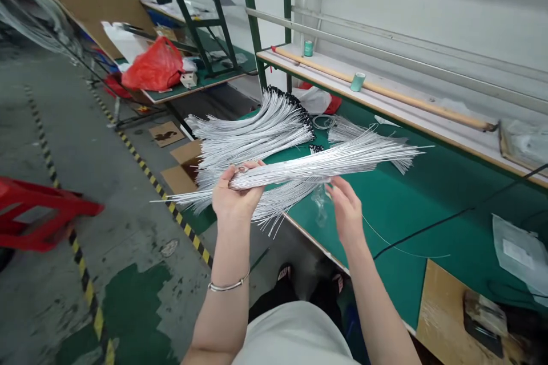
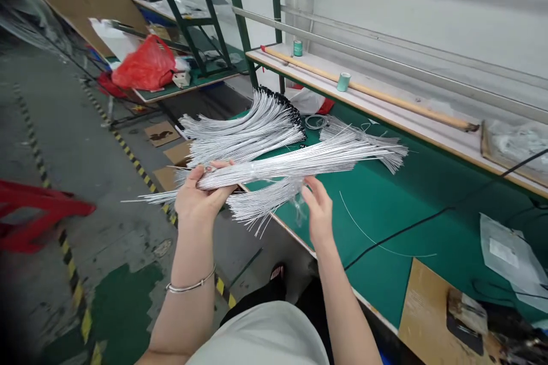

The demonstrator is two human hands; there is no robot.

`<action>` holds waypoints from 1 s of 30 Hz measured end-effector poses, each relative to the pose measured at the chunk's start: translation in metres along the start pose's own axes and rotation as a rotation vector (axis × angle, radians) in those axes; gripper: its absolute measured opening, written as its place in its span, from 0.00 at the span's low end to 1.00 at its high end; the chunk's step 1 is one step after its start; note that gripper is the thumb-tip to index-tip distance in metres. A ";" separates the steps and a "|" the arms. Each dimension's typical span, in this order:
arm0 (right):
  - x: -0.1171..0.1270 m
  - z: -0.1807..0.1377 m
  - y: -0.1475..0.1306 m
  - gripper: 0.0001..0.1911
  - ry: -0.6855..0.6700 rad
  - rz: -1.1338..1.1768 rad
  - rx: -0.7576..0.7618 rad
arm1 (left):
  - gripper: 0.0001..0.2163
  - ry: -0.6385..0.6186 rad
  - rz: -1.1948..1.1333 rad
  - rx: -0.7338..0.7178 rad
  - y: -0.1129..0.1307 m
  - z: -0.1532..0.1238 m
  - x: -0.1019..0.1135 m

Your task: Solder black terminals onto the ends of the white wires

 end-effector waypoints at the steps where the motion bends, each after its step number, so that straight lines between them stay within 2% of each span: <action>1: -0.016 0.004 0.004 0.23 -0.011 0.036 -0.004 | 0.08 -0.001 0.003 0.014 0.002 -0.001 0.002; 5: -0.059 -0.008 0.018 0.18 -0.124 0.101 -0.098 | 0.07 -0.004 0.014 0.055 0.007 -0.002 0.013; 8: -0.072 -0.032 0.020 0.13 -0.309 0.074 -0.189 | 0.09 0.001 0.004 0.063 0.007 -0.001 0.020; 10: -0.071 -0.041 0.017 0.09 -0.352 0.061 -0.205 | 0.10 0.008 -0.009 0.058 0.005 -0.003 0.022; 14: -0.059 -0.033 0.009 0.14 -0.257 0.115 -0.158 | 0.12 0.021 -0.029 0.064 -0.004 -0.012 0.021; 17: -0.056 -0.025 0.009 0.21 -0.277 0.125 -0.136 | 0.14 0.025 -0.037 0.089 -0.013 -0.021 0.020; 21: -0.049 -0.026 0.009 0.19 -0.253 0.078 -0.033 | 0.16 0.008 -0.055 0.112 -0.021 -0.025 0.019; 25: -0.038 -0.037 0.001 0.18 -0.141 0.006 0.080 | 0.11 0.007 -0.071 0.124 -0.030 -0.016 0.020; 30: -0.029 -0.047 -0.015 0.15 0.010 -0.094 0.184 | 0.13 0.014 -0.085 0.149 -0.043 0.007 0.020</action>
Point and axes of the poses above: each hand's wrist, its own z-axis towards the middle knuckle, its own x-axis out of the back of the hand, y = z × x, the point moved 5 cm from there along z, towards the middle knuckle, and after that the axes turned 10 degrees about z, right-handed, at the moved point
